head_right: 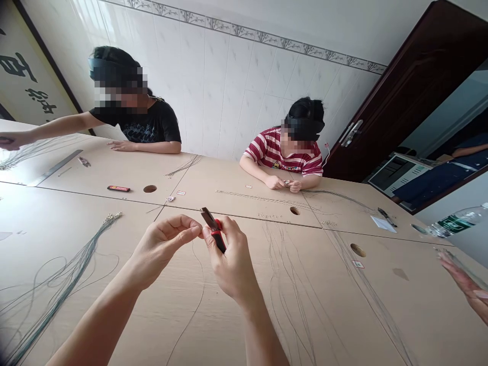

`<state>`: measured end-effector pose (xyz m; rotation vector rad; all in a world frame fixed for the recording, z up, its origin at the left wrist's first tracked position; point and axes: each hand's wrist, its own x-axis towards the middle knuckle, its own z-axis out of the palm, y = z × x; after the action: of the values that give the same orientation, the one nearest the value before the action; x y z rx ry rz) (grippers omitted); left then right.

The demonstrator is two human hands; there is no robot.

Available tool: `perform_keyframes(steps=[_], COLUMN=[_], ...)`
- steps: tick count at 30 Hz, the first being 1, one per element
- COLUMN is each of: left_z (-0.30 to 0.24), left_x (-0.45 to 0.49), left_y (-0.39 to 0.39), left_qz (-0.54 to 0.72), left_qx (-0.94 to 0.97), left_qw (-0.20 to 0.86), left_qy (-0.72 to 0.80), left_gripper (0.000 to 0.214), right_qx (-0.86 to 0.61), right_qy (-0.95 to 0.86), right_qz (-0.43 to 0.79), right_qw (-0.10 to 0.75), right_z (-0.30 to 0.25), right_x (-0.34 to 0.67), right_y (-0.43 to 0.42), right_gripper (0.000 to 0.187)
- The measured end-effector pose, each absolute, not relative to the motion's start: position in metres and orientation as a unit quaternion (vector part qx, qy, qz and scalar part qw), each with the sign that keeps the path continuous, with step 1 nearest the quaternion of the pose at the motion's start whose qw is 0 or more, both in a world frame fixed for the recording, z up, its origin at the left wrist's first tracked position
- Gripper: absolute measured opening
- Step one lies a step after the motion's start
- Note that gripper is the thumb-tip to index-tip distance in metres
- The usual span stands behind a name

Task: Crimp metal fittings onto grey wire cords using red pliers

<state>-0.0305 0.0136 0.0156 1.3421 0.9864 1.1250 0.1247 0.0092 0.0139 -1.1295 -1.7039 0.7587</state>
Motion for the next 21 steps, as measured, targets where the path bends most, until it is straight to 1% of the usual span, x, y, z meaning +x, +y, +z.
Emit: perform_keyframes(steps=[8,15,21], left_z=[0.0143,0.0184,0.018], left_x=[-0.0279,-0.0284,-0.0283], left_y=[0.0143,0.0135,0.0142], left_qz=[0.48,0.468,0.468], left_qx=[0.557,0.568,0.577], left_qw=[0.537,0.52,0.511], left_qy=[0.414,0.433,0.432], left_gripper=[0.021,0.023,0.023], right_qx=[-0.466,-0.451,-0.448], right_qy=[-0.696,-0.681,-0.671], right_qz=[0.299,0.337,0.351], right_qw=[0.457,0.468,0.475], right_z=[0.0117,0.0138,0.0144], right_x=[0.1247,0.1276,0.1285], right_y=[0.0098,0.0119,0.0117], right_gripper=[0.008,0.016,0.019])
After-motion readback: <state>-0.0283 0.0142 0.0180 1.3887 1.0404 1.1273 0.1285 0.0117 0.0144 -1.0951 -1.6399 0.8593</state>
